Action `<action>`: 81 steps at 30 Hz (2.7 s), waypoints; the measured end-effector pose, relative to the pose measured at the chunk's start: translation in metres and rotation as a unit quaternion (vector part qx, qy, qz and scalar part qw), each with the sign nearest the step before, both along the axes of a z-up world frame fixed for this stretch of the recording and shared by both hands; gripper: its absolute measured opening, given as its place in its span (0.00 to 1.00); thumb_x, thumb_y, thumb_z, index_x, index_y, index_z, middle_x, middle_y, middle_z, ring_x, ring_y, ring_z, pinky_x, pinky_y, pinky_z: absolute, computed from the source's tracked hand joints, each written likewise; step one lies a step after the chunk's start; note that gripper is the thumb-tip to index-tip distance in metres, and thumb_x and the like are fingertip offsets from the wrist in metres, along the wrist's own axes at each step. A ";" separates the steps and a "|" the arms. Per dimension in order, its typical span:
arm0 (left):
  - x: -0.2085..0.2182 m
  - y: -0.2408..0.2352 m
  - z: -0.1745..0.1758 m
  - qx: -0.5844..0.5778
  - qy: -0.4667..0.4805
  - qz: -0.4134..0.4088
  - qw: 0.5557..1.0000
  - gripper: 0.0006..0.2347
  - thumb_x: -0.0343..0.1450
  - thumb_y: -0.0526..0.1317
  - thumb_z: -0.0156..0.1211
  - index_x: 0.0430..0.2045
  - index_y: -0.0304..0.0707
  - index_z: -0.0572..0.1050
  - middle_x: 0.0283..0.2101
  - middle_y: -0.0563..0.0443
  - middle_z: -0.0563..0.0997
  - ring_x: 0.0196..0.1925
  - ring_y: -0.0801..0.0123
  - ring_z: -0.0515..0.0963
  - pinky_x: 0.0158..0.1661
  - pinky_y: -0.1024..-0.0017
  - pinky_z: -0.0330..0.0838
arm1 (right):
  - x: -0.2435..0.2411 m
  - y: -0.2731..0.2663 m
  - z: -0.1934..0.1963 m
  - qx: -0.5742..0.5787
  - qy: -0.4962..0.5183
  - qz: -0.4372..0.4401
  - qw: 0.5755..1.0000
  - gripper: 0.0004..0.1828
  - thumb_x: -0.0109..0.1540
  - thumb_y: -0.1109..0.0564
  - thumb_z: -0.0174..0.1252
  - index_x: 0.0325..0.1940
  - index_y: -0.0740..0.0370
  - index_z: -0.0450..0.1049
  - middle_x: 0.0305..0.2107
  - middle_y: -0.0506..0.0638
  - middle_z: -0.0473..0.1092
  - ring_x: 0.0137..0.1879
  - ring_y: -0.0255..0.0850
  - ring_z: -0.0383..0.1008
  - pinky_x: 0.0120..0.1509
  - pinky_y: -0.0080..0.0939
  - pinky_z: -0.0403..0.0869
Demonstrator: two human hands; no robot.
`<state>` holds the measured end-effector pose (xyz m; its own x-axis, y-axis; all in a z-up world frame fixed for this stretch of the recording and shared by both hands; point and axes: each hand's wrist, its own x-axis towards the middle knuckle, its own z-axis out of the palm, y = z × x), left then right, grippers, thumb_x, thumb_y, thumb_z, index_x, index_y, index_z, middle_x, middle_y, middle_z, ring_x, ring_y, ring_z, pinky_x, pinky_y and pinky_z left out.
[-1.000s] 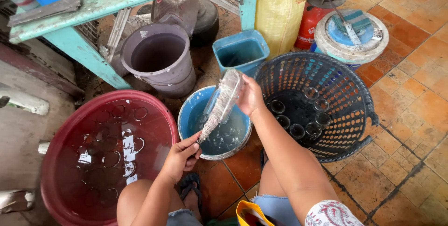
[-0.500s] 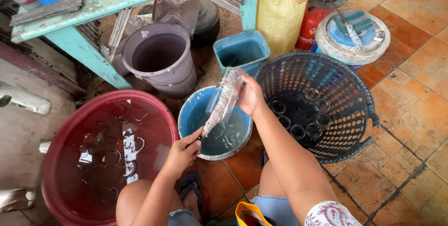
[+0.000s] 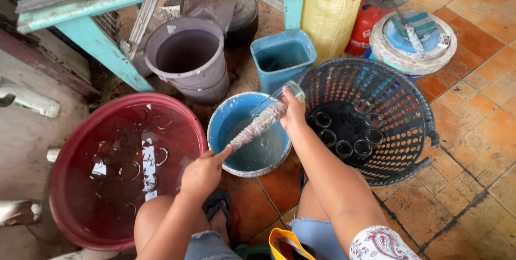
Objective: The person scrubs the inside of small clear glasses using a long-handled brush, rinses them in a red basin of water, and places them into a black plastic basket. The process is repeated for multiple glasses.
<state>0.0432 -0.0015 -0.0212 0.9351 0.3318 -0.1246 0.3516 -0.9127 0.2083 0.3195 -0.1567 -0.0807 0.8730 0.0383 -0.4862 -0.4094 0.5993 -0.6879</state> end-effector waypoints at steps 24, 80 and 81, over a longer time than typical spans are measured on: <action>0.029 0.036 0.089 -0.098 0.174 0.166 0.966 0.20 0.75 0.42 0.48 0.59 0.75 0.74 0.50 0.43 0.85 0.55 0.45 0.83 0.53 0.51 0.78 | -0.006 0.002 -0.070 -0.136 -0.020 0.013 0.990 0.68 0.51 0.58 0.83 0.79 0.49 0.39 0.76 0.62 0.39 0.81 0.64 0.42 0.72 0.85 0.49; -0.035 0.027 0.136 -0.259 0.084 0.214 0.938 0.17 0.73 0.45 0.56 0.57 0.70 0.80 0.30 0.51 0.83 0.33 0.64 0.71 0.38 0.66 0.67 | 0.025 -0.032 -0.018 0.132 0.101 0.036 0.985 0.36 0.57 0.23 0.56 0.57 0.43 0.57 0.36 0.54 0.67 0.35 0.49 0.75 0.46 0.57 0.77; -0.037 0.023 0.147 -0.258 0.106 0.220 0.935 0.17 0.75 0.45 0.55 0.58 0.72 0.80 0.24 0.55 0.78 0.23 0.70 0.61 0.29 0.73 0.58 | 0.018 -0.029 -0.007 0.118 0.104 0.028 0.987 0.37 0.60 0.24 0.50 0.62 0.46 0.58 0.37 0.55 0.66 0.34 0.46 0.73 0.40 0.50 0.74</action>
<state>0.0064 0.0212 0.1257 0.6582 0.5237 -0.5409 0.7528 -0.4674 0.4636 0.3373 -0.1861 -0.0874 0.7483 0.2169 -0.6270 -0.5638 0.7059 -0.4287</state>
